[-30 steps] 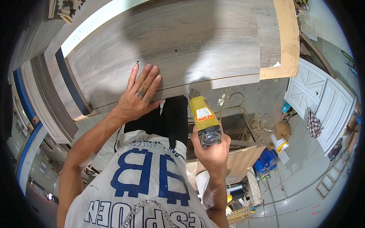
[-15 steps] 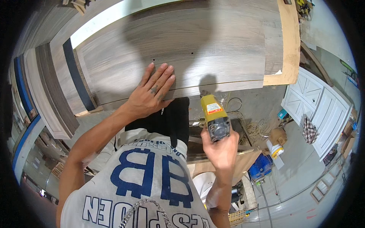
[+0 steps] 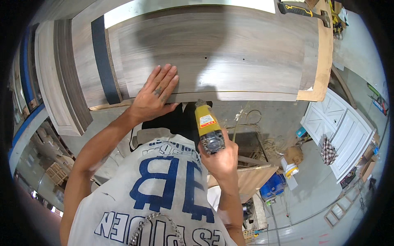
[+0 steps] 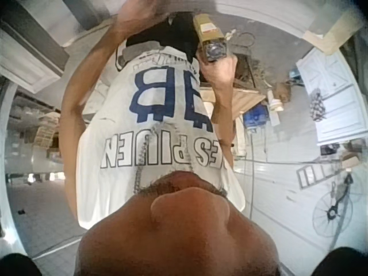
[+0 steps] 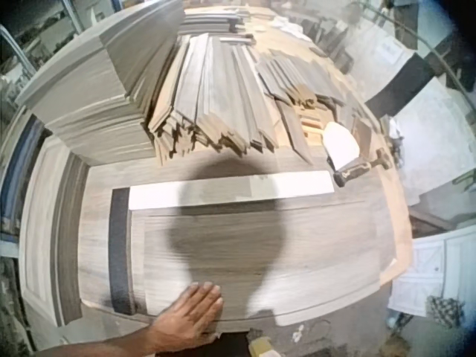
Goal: Assembling a wooden frame onto a panel using wood glue, a square, and a pneumatic nail gun, then tapping with a hammer.
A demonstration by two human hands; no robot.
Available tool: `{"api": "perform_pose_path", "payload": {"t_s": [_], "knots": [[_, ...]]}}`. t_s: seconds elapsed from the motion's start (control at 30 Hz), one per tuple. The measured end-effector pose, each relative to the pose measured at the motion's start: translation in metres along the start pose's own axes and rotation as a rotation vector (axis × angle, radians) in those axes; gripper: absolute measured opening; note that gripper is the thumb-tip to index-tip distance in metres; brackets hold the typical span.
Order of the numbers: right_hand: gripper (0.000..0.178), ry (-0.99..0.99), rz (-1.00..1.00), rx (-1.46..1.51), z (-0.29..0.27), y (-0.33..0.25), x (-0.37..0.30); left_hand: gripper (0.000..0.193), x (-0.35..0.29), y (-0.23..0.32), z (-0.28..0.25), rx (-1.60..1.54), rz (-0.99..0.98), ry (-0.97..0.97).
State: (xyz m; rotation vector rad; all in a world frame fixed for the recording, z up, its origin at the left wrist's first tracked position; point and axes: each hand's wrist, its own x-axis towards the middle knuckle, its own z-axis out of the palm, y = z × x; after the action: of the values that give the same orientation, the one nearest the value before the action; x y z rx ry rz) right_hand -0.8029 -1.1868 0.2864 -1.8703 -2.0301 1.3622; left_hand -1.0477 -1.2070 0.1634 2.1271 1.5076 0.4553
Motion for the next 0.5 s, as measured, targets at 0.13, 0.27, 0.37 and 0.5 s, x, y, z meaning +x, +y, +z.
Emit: {"api": "perform_pose_path", "payload": {"t_s": [0.13,0.27,0.37,0.5], "knots": [[0.033,0.0,0.039,0.056,0.01,-0.006,0.0,0.096,0.0,-0.003,0.003,0.041,0.024,-0.006],[0.028,0.003,0.043,0.049,0.011,-0.012,0.002,0.096,-0.001,-0.003,0.002,0.04,0.026,-0.006],[0.027,-0.005,0.088,0.087,0.013,-0.014,0.001,0.095,-0.002,-0.004,0.002,0.044,0.033,0.007],[0.026,0.017,0.062,0.041,0.014,-0.021,0.002,0.093,-0.003,-0.003,0.004,0.062,0.054,0.035]]}}
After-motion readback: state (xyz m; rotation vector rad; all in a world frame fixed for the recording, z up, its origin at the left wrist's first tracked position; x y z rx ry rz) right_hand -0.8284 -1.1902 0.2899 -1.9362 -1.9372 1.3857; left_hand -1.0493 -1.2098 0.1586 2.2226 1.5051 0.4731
